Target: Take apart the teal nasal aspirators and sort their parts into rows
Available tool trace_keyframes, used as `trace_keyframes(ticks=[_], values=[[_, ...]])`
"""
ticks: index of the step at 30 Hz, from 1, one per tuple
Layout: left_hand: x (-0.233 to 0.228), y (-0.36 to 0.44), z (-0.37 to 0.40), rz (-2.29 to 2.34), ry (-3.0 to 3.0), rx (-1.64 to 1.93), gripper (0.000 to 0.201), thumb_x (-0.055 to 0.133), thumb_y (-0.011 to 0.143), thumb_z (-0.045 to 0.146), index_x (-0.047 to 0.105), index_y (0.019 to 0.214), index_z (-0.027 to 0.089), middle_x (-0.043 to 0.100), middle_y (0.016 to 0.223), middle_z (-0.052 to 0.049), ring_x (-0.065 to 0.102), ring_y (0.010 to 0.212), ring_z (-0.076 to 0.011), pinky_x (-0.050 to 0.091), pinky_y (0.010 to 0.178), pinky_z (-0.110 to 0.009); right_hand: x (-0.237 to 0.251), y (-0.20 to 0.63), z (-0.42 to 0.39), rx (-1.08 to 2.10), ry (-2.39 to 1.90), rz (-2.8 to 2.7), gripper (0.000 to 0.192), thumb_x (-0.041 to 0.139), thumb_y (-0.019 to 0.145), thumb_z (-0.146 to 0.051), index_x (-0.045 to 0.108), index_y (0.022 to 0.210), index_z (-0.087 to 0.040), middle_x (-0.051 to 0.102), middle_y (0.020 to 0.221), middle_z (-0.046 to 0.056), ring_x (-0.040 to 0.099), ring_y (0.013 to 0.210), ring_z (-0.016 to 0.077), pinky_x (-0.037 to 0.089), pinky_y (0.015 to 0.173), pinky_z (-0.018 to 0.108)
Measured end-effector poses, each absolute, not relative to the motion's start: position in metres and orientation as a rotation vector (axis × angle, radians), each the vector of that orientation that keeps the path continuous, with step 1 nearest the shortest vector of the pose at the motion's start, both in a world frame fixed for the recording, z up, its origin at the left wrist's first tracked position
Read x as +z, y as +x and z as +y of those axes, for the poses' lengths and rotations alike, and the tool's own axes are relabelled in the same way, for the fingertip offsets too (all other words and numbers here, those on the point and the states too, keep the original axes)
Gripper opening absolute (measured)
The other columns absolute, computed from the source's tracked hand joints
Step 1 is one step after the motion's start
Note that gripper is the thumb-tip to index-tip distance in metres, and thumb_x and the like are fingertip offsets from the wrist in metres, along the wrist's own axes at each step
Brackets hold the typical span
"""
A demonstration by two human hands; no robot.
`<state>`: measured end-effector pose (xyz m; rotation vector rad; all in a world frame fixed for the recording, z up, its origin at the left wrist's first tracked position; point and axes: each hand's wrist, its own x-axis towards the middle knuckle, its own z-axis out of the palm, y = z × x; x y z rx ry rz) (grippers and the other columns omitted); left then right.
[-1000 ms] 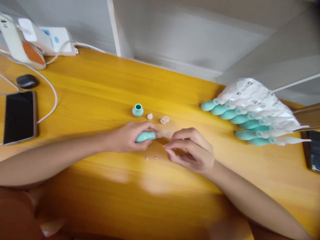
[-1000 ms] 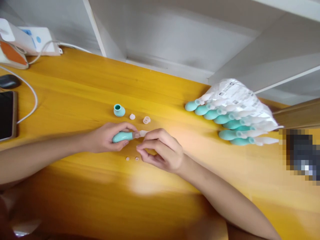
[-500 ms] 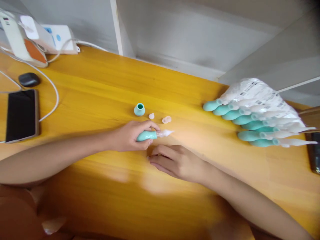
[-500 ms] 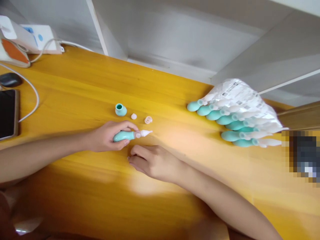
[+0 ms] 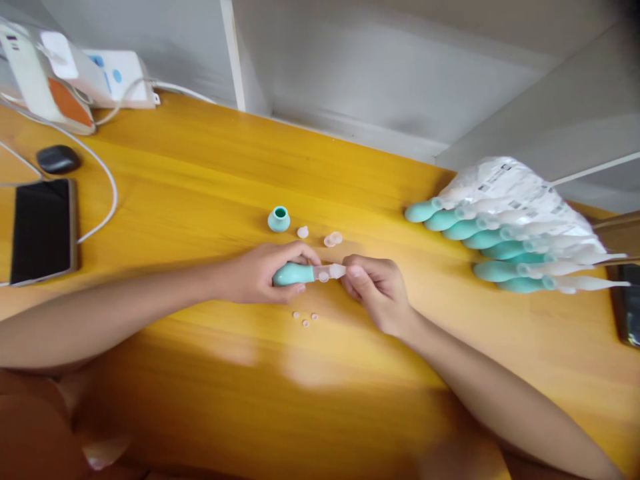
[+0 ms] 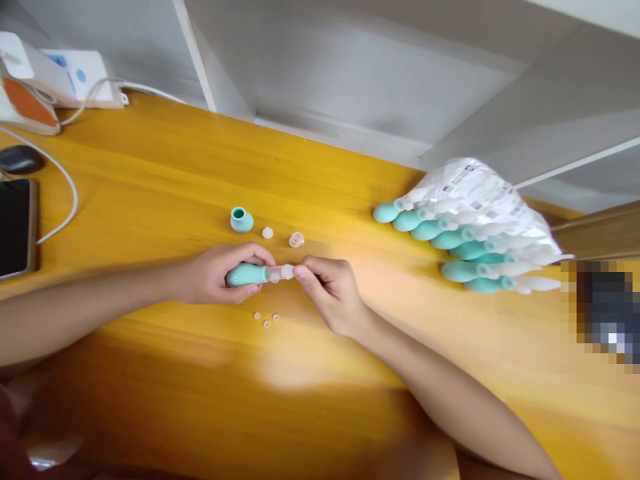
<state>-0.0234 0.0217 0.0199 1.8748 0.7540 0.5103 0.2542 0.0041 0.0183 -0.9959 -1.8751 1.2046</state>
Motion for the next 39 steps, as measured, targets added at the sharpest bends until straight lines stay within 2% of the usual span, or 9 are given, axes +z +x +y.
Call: trace_keyframes(ticks=[6,12,16,18,25,29,32,35,39], values=[[0.02,-0.025,0.024,0.67,1.774,0.483,0.03,0.068,0.096,0.018,0.061,0.125,0.024,0.083,0.102,0.0,0.074,0.085,-0.016,0.054,0.079,-0.028,0.011,0.246,-0.003,1.633,-0.962,-1.603,0.058,0.053,0.119,-0.058,0.054,0.073,-0.022,0.044,0.064,-0.004,0.036,0.056,0.0114,0.028,0.053,0.03],[0.02,-0.025,0.024,0.544,1.581,0.669,0.032,0.065,0.082,0.004,0.062,0.108,0.022,0.079,0.095,0.0,0.072,0.081,-0.0132,0.054,0.074,-0.024,0.003,0.242,-0.003,1.877,-0.729,-1.233,0.057,0.057,0.116,-0.061,0.05,0.074,-0.023,0.04,0.068,-0.006,0.03,0.054,0.0109,0.026,0.052,0.029],[0.02,-0.024,0.019,0.575,1.669,0.763,0.034,0.075,0.083,0.009,0.067,0.113,0.023,0.078,0.1,0.0,0.073,0.084,-0.0138,0.055,0.077,-0.025,0.007,0.242,-0.003,1.907,-0.689,-1.373,0.036,0.065,0.115,-0.055,0.066,0.1,-0.022,0.052,0.077,-0.005,0.043,0.06,0.0111,0.038,0.057,0.027],[0.021,-0.023,0.017,0.644,1.748,0.76,0.037,0.084,0.086,0.017,0.072,0.12,0.025,0.079,0.101,0.0,0.074,0.087,-0.0156,0.057,0.081,-0.027,0.01,0.241,-0.004,1.917,-0.705,-1.502,0.027,0.064,0.116,-0.049,0.067,0.112,-0.022,0.056,0.081,-0.004,0.048,0.064,0.0114,0.043,0.061,0.026],[0.027,-0.022,0.02,0.662,1.899,0.865,0.013,0.083,0.097,0.026,0.081,0.11,0.026,0.08,0.115,-0.004,0.075,0.103,-0.0195,0.059,0.099,-0.034,0.013,0.231,-0.005,1.384,-0.764,-2.007,0.03,0.057,0.119,-0.041,0.069,0.101,-0.02,0.064,0.088,0.001,0.06,0.081,0.0154,0.051,0.076,0.029],[0.025,-0.021,0.02,0.622,1.815,0.872,0.015,0.082,0.095,0.024,0.079,0.11,0.024,0.084,0.114,-0.005,0.078,0.099,-0.02,0.061,0.095,-0.035,0.007,0.231,-0.011,1.269,-0.847,-1.904,0.016,0.07,0.113,-0.037,0.067,0.109,-0.022,0.061,0.084,-0.003,0.056,0.069,0.0117,0.047,0.063,0.024],[0.022,-0.021,0.019,0.676,1.746,0.832,0.022,0.081,0.088,0.018,0.076,0.109,0.022,0.085,0.108,-0.005,0.079,0.097,-0.0208,0.061,0.088,-0.033,0.003,0.235,-0.014,1.201,-0.845,-1.796,0.018,0.074,0.111,-0.034,0.064,0.123,-0.024,0.062,0.089,-0.003,0.058,0.066,0.0106,0.047,0.057,0.021],[0.02,-0.021,0.019,0.695,1.698,0.793,0.022,0.08,0.083,0.018,0.073,0.104,0.021,0.085,0.106,-0.005,0.079,0.094,-0.0206,0.061,0.084,-0.032,0.004,0.24,-0.011,1.017,-0.776,-1.866,0.026,0.076,0.11,-0.028,0.069,0.134,-0.025,0.069,0.098,0.002,0.067,0.075,0.0136,0.057,0.064,0.025],[0.02,-0.022,0.019,0.734,1.729,0.725,0.019,0.082,0.084,0.023,0.074,0.101,0.02,0.085,0.102,-0.004,0.078,0.089,-0.019,0.059,0.081,-0.03,0.008,0.243,-0.006,0.844,-0.697,-1.982,0.026,0.075,0.109,-0.018,0.079,0.134,-0.026,0.074,0.105,0.007,0.074,0.086,0.0173,0.065,0.074,0.03]])
